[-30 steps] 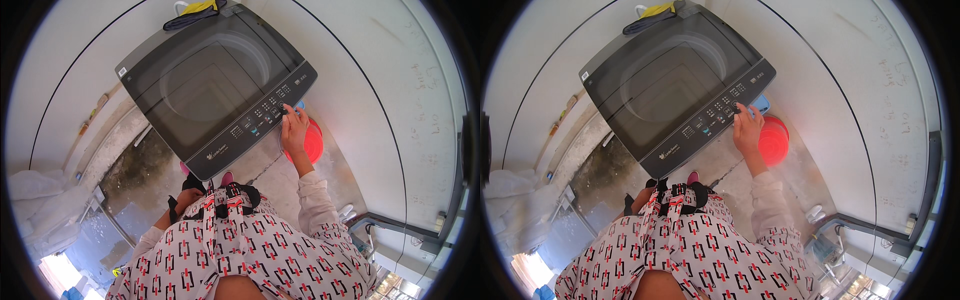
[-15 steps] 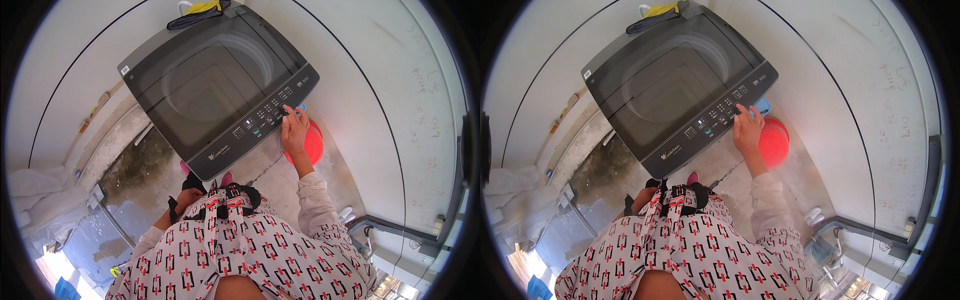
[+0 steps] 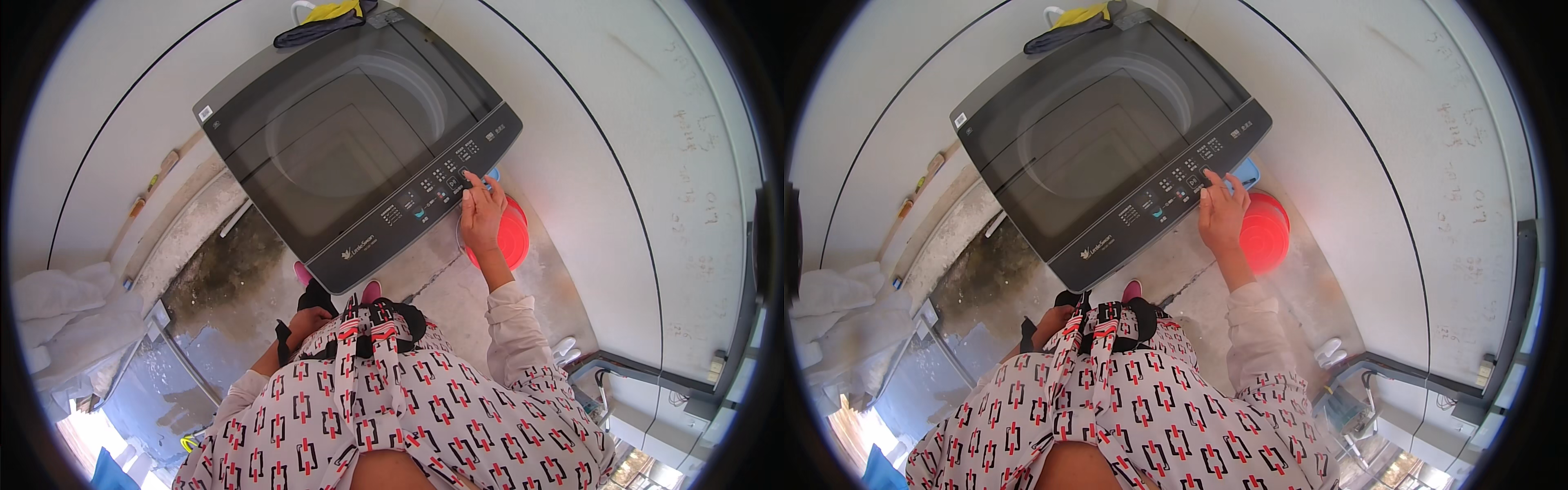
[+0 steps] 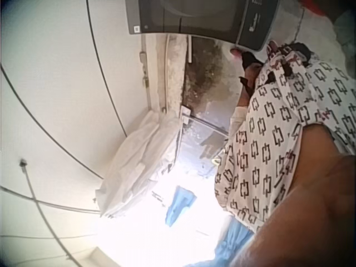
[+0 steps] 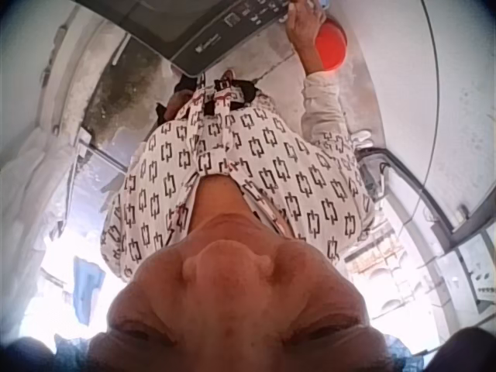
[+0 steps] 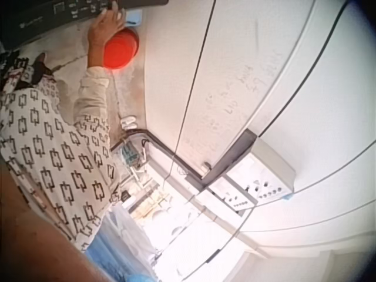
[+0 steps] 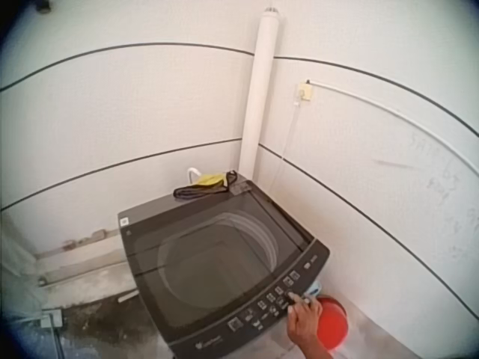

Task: The person hangs blue and white garments on a rooftop clothesline using clothespins. They then walk to a washing machine, open the lid, and remove a white garment from the drum.

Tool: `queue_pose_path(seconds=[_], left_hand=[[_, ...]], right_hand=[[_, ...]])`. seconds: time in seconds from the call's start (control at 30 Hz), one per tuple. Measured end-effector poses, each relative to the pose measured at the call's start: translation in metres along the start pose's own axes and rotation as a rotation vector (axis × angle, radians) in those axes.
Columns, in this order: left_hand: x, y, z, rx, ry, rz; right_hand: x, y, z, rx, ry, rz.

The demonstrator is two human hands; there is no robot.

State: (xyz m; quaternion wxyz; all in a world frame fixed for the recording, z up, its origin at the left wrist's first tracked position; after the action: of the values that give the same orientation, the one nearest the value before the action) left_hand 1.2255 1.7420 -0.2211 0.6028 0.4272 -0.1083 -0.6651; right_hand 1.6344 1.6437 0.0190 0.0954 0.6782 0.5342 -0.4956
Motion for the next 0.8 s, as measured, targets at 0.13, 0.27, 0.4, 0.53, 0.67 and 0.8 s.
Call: queue_pose_path(seconds=[0.13,0.27,0.4,0.53,0.67,0.8], left_hand=[[-0.002,0.003,0.001,-0.017,0.008,-0.068],[-0.003,0.003,-0.001,0.006,0.029,-0.071],[-0.003,0.007,0.001,0.031,0.021,-0.030],[-0.002,0.001,-0.003,0.012,0.029,-0.078],[-0.001,-0.002,-0.004,0.011,0.019,-0.069],[0.000,-0.005,-0.004,0.003,0.022,-0.052]], right_hand=[[-0.001,-0.001,0.000,-0.001,-0.002,0.006],[-0.002,-0.002,-0.001,-0.007,-0.004,0.016],[-0.001,0.001,0.000,-0.011,-0.018,0.032],[-0.001,0.001,0.000,-0.013,-0.022,0.040],[-0.001,0.001,0.000,-0.008,-0.017,0.034],[-0.001,-0.001,-0.002,-0.005,-0.017,0.023]])
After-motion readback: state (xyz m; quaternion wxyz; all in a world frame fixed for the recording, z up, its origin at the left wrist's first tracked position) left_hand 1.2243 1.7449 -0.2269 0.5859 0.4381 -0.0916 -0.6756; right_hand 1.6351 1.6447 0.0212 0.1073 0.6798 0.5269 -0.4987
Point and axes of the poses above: each hand's wrist, its own z-axis away from the middle knuckle, its own x-axis out of the palm, y = z × x, the point moved 7 cm from there along -z, towards the middle knuckle, and after that the axes turned 2 degrees about y, right-handed, at the moved point
